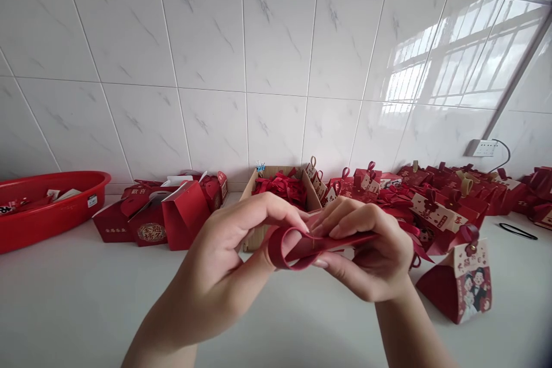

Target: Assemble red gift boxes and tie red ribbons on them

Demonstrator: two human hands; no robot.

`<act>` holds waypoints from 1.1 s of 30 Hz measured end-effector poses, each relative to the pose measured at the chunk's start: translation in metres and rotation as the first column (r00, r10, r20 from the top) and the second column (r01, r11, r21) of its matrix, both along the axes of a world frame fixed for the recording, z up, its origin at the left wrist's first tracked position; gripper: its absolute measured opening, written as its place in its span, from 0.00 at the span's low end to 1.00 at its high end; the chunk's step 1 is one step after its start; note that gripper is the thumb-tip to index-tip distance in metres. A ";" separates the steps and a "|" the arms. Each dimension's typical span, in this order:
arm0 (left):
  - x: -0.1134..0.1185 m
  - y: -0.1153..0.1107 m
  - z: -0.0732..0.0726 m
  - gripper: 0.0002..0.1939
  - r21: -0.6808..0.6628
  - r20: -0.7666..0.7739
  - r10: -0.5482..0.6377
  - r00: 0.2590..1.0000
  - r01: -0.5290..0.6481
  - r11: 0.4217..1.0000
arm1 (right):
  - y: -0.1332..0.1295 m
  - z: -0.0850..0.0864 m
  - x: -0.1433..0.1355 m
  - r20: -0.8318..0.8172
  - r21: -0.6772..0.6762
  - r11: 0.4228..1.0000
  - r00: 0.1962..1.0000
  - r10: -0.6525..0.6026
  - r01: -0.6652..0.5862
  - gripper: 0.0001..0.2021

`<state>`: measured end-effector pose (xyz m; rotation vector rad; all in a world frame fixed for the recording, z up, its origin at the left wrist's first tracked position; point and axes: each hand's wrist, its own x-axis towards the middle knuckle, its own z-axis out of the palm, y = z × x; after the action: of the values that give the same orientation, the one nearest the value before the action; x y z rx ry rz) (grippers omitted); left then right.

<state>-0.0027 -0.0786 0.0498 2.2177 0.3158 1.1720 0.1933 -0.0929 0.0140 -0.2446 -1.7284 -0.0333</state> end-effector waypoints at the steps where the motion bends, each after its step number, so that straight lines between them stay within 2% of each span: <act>1: 0.000 0.000 0.000 0.05 -0.029 -0.004 -0.017 1.000 0.017 0.999 | 0.000 0.000 0.000 -0.001 -0.002 1.000 1.000 0.004 -0.004 0.14; 6: -0.001 -0.001 -0.003 0.08 -0.155 -0.007 -0.121 0.993 0.119 0.981 | 0.000 -0.001 -0.001 -0.016 -0.004 1.000 1.000 0.023 -0.023 0.12; 9: -0.002 0.000 -0.003 0.09 -0.181 -0.024 -0.130 0.991 0.123 0.976 | 0.000 -0.001 -0.002 -0.023 -0.003 1.000 0.999 0.029 -0.029 0.12; 24: -0.008 0.001 0.000 0.07 -0.118 -0.046 -0.108 0.993 0.102 0.988 | -0.001 0.000 -0.002 -0.014 -0.003 0.999 0.999 0.037 -0.037 0.11; 29: -0.009 0.003 -0.002 0.06 -0.070 -0.028 -0.115 0.993 0.113 0.991 | -0.002 0.001 -0.004 -0.027 0.022 0.999 0.999 0.043 -0.042 0.11; 33: -0.009 0.003 -0.004 0.06 -0.081 0.004 -0.130 0.992 0.130 0.988 | -0.002 0.001 -0.003 -0.029 0.003 0.998 0.997 0.066 -0.066 0.12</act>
<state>-0.0119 -0.0759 0.0460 2.1344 0.2125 1.0699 0.1904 -0.0951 0.0153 -0.1857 -1.7067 0.0167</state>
